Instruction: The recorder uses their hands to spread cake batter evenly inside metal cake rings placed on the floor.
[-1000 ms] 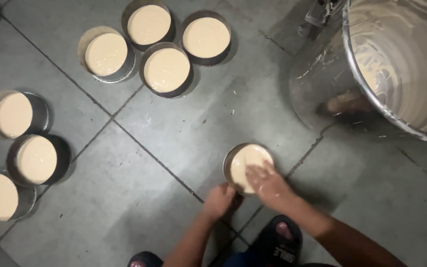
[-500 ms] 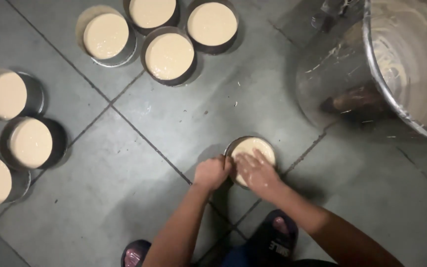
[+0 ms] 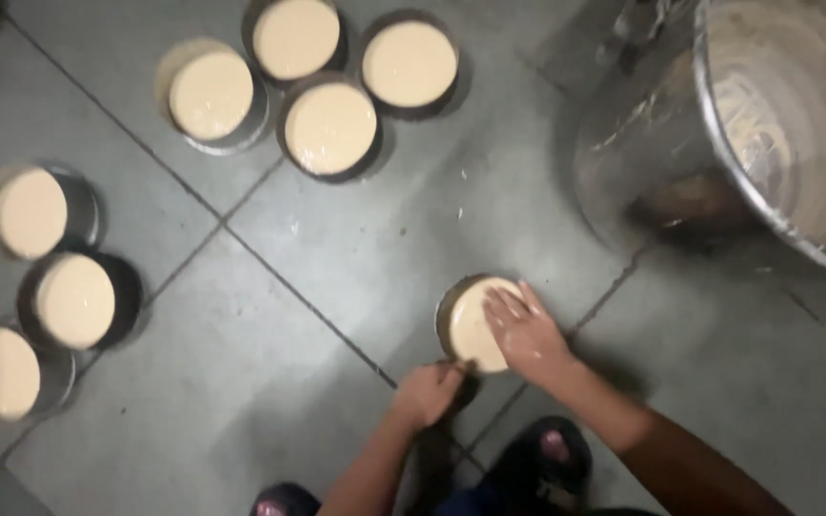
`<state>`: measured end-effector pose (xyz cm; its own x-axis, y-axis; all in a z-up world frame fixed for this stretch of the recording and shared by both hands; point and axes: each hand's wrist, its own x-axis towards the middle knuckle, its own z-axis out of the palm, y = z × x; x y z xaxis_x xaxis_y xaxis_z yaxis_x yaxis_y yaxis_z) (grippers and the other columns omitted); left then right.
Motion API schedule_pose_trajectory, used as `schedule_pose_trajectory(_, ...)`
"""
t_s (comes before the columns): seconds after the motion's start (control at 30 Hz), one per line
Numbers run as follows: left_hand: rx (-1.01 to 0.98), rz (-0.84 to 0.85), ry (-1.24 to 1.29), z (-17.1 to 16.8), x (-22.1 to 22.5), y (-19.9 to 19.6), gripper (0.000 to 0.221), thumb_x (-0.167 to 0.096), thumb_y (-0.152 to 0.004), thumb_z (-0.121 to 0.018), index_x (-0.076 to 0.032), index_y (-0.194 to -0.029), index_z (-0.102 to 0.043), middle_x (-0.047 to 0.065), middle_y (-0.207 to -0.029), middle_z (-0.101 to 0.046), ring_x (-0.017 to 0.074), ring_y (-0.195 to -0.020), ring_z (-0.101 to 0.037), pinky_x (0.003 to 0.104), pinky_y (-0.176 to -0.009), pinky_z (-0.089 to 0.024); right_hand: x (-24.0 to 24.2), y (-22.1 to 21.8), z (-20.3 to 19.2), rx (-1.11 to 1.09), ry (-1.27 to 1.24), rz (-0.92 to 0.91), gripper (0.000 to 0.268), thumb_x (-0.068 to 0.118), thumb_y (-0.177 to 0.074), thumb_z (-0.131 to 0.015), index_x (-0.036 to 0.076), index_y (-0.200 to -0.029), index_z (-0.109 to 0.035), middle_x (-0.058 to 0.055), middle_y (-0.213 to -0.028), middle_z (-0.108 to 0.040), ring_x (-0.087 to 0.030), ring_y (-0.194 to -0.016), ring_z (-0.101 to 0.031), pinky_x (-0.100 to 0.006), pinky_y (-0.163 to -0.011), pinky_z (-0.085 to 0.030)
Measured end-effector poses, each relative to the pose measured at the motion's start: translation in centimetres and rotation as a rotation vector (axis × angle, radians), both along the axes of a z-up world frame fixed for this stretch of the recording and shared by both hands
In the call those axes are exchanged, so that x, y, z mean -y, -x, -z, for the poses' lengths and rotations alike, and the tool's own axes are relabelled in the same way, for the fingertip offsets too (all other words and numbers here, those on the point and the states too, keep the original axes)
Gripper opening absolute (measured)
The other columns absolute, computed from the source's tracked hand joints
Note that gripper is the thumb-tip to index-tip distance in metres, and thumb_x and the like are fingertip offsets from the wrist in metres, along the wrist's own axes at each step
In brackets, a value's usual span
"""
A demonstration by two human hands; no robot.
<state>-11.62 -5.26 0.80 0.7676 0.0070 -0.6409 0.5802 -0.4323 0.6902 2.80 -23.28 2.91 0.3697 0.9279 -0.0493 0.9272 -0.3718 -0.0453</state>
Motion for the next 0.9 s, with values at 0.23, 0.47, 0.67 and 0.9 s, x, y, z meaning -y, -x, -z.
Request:
schedule_pose_trajectory(0.23, 0.033, 0.05, -0.333, -1.9, -3.0, -4.3, 0.049, -0.048, -0.103, -0.036, -0.009, -0.11, -0.066, 0.025, -0.097, -0.072, 0.0469, -0.092, -0.068, 0.057, -0.083, -0.053, -0.1, 2.3, 0.2, -0.04, -0.012, -0.091, 0.056, 0.018, -0.085, -0.054, -0.004, -0.136, -0.058, -0.02, -0.146, -0.055, -0.033, -0.136, -0.049, -0.058, -0.12, -0.028)
schedule_pose_trajectory(0.47, 0.096, -0.147, -0.142, 4.9, 1.0, 1.8, 0.046, -0.042, -0.103, -0.046, -0.003, -0.105, -0.071, 0.029, -0.093, -0.071, 0.0471, -0.089, -0.068, 0.055, -0.079, -0.054, 1.9, 1.4, 0.0, -0.029, 0.142, 0.025, 0.061, 0.015, -0.081, -0.054, -0.009, -0.137, -0.054, -0.023, -0.144, -0.053, -0.033, -0.138, -0.045, -0.061, -0.116, -0.026)
schedule_pose_trajectory(0.67, -0.219, -0.244, 0.691, 7.3, 4.7, 3.9, 0.058, -0.052, -0.108, -0.044, 0.002, -0.109, -0.066, 0.021, -0.09, -0.071, 0.0366, -0.081, -0.067, 0.05, -0.076, -0.056, 1.2, 2.2, 1.3, -0.056, -0.027, -0.001, 0.057, 0.013, -0.083, -0.055, -0.006, -0.137, -0.058, -0.021, -0.145, -0.057, -0.032, -0.137, -0.05, -0.056, -0.12, -0.027)
schedule_pose_trajectory(0.9, -0.012, 0.02, -0.167, -1.5, -1.8, -2.8, 0.064, -0.063, -0.103, -0.033, -0.011, -0.127, -0.063, 0.025, -0.107, -0.07, 0.0447, -0.103, -0.066, 0.054, -0.09, -0.05, 2.9, 3.9, 0.4, -0.099, -0.038, 0.09, 0.052, 0.015, -0.081, -0.056, -0.004, -0.129, -0.06, -0.021, -0.142, -0.058, -0.034, -0.136, -0.051, -0.057, -0.119, -0.027)
